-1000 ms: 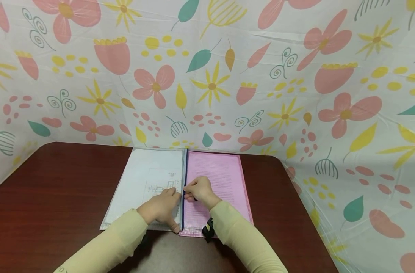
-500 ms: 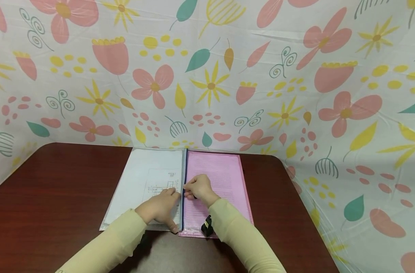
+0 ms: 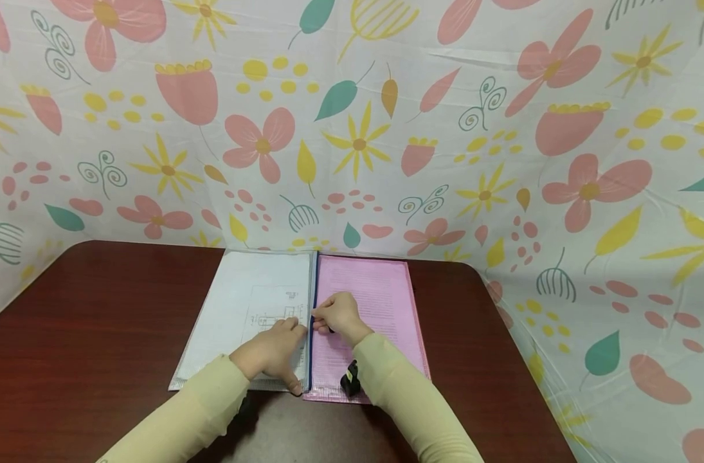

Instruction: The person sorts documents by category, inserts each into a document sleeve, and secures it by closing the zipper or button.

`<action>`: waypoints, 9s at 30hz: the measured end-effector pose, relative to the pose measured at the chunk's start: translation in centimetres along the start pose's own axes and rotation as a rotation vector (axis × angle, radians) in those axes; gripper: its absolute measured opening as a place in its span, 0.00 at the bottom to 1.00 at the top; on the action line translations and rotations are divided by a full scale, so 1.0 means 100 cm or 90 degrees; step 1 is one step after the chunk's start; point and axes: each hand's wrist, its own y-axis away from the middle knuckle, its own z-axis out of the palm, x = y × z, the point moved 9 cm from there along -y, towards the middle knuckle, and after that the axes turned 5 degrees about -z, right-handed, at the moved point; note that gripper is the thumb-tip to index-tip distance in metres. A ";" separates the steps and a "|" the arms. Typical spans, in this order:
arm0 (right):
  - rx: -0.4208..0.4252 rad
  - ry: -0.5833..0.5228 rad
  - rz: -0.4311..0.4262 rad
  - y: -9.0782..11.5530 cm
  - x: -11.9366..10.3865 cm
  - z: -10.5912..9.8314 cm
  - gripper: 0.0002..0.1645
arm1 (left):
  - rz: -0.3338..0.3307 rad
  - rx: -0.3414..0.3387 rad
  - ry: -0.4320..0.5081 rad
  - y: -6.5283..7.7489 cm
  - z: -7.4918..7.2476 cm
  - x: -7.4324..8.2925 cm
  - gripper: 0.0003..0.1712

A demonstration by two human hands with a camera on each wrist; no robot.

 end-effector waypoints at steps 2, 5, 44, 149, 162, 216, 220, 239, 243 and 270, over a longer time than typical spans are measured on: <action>0.001 0.001 0.002 -0.001 0.000 0.000 0.07 | 0.000 -0.002 -0.001 0.000 0.001 0.000 0.66; 0.003 0.008 0.000 -0.002 -0.001 -0.001 0.06 | -0.003 -0.007 0.000 0.000 0.001 0.000 0.67; 0.038 -0.007 -0.007 -0.023 -0.007 -0.005 0.06 | -0.006 -0.009 -0.032 -0.001 0.001 0.001 0.66; 0.101 0.054 -0.157 -0.045 -0.090 -0.015 0.08 | -0.015 -0.004 -0.028 -0.004 0.001 -0.002 0.67; 0.111 0.027 -0.172 -0.045 -0.103 -0.021 0.08 | -0.006 0.006 -0.024 -0.003 -0.002 -0.001 0.64; 0.151 -0.042 -0.234 -0.033 -0.140 -0.051 0.10 | -0.025 0.021 -0.018 0.002 -0.001 0.000 0.67; 0.153 -0.044 -0.237 -0.033 -0.138 -0.051 0.09 | -0.022 0.022 -0.029 0.003 -0.001 0.001 0.66; 0.134 -0.050 -0.215 -0.040 -0.141 -0.058 0.10 | -0.032 0.010 0.000 0.000 0.002 0.001 0.66; 0.128 -0.061 -0.221 -0.045 -0.134 -0.053 0.09 | -0.035 0.009 0.000 0.000 0.002 0.000 0.66; 0.092 0.084 -0.124 -0.071 -0.057 -0.031 0.20 | -0.024 0.005 -0.026 -0.002 0.000 -0.002 0.65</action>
